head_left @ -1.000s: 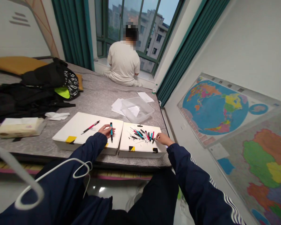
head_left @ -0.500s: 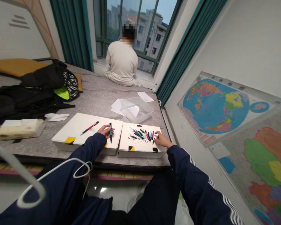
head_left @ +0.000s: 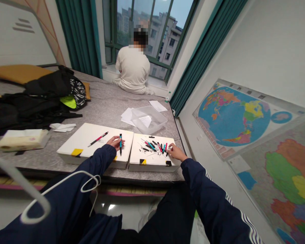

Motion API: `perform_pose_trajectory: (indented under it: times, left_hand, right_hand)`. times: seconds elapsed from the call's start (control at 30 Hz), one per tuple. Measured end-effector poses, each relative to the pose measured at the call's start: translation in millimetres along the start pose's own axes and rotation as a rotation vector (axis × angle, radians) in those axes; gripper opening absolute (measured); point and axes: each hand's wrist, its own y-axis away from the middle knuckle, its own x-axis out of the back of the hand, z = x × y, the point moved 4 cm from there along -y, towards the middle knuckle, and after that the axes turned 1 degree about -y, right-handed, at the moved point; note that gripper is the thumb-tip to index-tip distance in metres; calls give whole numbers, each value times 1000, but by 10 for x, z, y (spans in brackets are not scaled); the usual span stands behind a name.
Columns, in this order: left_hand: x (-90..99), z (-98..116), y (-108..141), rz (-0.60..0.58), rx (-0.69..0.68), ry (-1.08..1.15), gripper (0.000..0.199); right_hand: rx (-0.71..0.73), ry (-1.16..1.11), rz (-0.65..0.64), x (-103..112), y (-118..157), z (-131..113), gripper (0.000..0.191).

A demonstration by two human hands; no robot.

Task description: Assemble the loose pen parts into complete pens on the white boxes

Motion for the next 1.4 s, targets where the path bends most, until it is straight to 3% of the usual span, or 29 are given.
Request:
perform_pose_trajectory:
  times: [0.13,0.33,0.53,0.67,0.9,1.13,1.23,1.4]
  left_hand:
    - [-21,19,27,0,0,-8,36]
    - [-64,66,86,24,-1,-8,34]
    - [-63,69,80,25,1,13,33]
    - [-61,51,64,25,8,40,31]
    - [-62,45,68,30,10,45,32]
    - [-57,52,63,29,1,44,31]
    - [-56,50,54,22,0,42,31]
    - [-73,66,96,5,-15,35,30]
  right_hand:
    - [171,85,207,40,14,-218,36]
    - [466,229,59,-65,6,-616,49]
    - [417,286,-47,-94,-57,-596,48]
    - [369,244,-7,-59,-82,-567,43]
    - [541,225,-42,-191,-116,-939,49]
    - [420,240,-8,-155,-163,-850,47]
    - [463,228,18,-130,-132,-886,52]
    - [533,275,-64,-208,-139,-982,51]
